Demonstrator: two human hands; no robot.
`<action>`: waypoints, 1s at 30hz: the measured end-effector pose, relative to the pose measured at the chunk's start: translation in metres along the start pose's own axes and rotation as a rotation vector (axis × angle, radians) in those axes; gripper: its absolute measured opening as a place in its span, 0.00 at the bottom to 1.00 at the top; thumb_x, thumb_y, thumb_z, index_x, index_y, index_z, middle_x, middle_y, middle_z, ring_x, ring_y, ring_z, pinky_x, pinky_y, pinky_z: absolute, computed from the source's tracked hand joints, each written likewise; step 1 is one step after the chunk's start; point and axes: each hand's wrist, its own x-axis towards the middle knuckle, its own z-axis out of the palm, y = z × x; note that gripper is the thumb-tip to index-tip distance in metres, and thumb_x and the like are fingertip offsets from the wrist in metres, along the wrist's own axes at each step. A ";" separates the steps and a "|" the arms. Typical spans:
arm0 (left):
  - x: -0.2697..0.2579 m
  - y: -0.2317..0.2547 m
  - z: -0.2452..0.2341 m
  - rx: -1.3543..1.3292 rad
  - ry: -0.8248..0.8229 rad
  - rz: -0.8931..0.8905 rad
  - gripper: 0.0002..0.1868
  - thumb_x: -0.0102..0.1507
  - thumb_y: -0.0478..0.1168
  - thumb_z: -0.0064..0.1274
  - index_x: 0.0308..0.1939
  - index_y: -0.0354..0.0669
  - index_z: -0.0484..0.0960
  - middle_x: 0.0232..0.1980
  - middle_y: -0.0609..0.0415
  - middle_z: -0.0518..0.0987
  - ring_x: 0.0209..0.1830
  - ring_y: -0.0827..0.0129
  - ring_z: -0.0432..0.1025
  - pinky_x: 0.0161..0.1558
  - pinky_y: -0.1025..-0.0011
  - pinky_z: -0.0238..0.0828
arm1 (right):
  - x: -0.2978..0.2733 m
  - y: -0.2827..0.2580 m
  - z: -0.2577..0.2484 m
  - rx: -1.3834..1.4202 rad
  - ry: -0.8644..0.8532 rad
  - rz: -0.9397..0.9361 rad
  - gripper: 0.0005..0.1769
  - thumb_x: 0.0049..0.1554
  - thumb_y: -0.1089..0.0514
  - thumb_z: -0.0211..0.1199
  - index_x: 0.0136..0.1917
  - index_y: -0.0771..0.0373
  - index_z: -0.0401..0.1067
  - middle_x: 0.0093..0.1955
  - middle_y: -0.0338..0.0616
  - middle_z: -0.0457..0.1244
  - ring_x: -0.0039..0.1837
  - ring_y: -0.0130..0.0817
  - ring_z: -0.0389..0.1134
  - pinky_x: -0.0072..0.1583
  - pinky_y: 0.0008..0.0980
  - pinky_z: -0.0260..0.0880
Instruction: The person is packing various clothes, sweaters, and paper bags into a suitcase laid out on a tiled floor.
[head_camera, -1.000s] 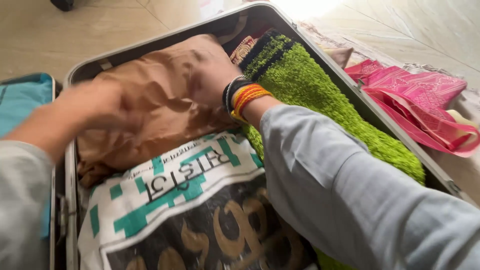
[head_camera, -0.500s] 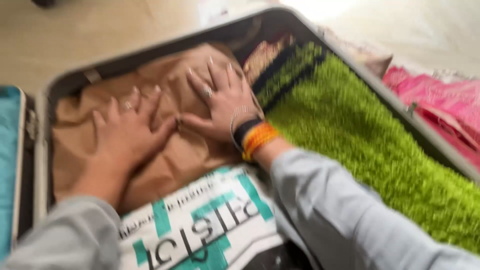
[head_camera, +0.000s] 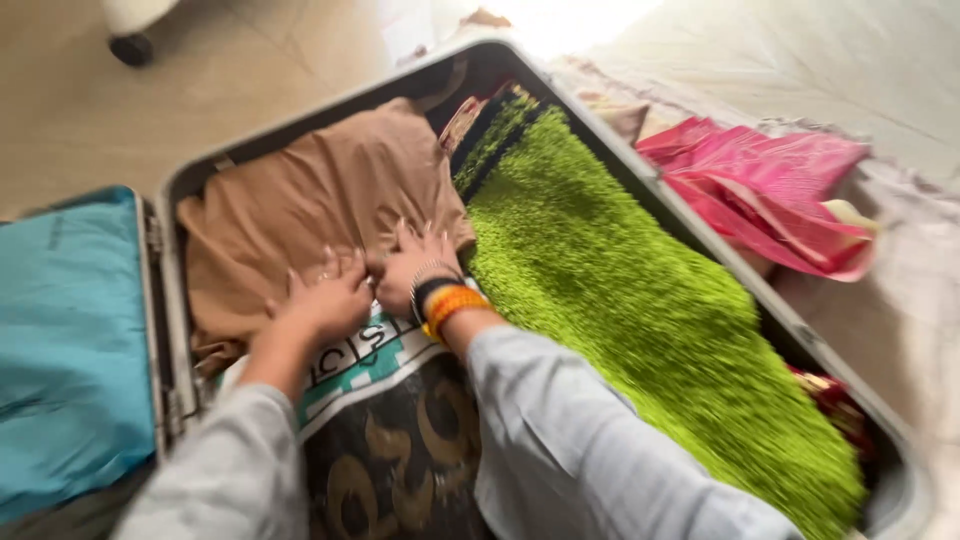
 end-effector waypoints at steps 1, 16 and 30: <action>0.003 -0.005 0.011 -0.001 0.013 -0.002 0.36 0.66 0.58 0.31 0.79 0.80 0.41 0.86 0.68 0.32 0.83 0.41 0.28 0.73 0.26 0.26 | -0.011 0.002 0.010 -0.002 0.010 -0.007 0.40 0.59 0.32 0.54 0.80 0.29 0.45 0.87 0.48 0.29 0.84 0.67 0.26 0.78 0.63 0.22; -0.226 -0.006 0.150 0.050 0.671 0.228 0.35 0.67 0.55 0.35 0.78 0.52 0.55 0.82 0.48 0.51 0.78 0.37 0.45 0.69 0.29 0.34 | -0.224 0.014 0.120 -0.014 0.372 -0.206 0.36 0.60 0.43 0.48 0.80 0.41 0.47 0.84 0.50 0.38 0.83 0.53 0.38 0.75 0.65 0.37; -0.295 -0.009 0.189 0.240 0.595 0.123 0.38 0.68 0.63 0.32 0.80 0.64 0.44 0.83 0.54 0.38 0.80 0.35 0.36 0.66 0.23 0.27 | -0.314 0.024 0.139 -0.077 0.395 -0.253 0.38 0.61 0.46 0.48 0.83 0.42 0.44 0.86 0.48 0.32 0.83 0.62 0.33 0.75 0.67 0.30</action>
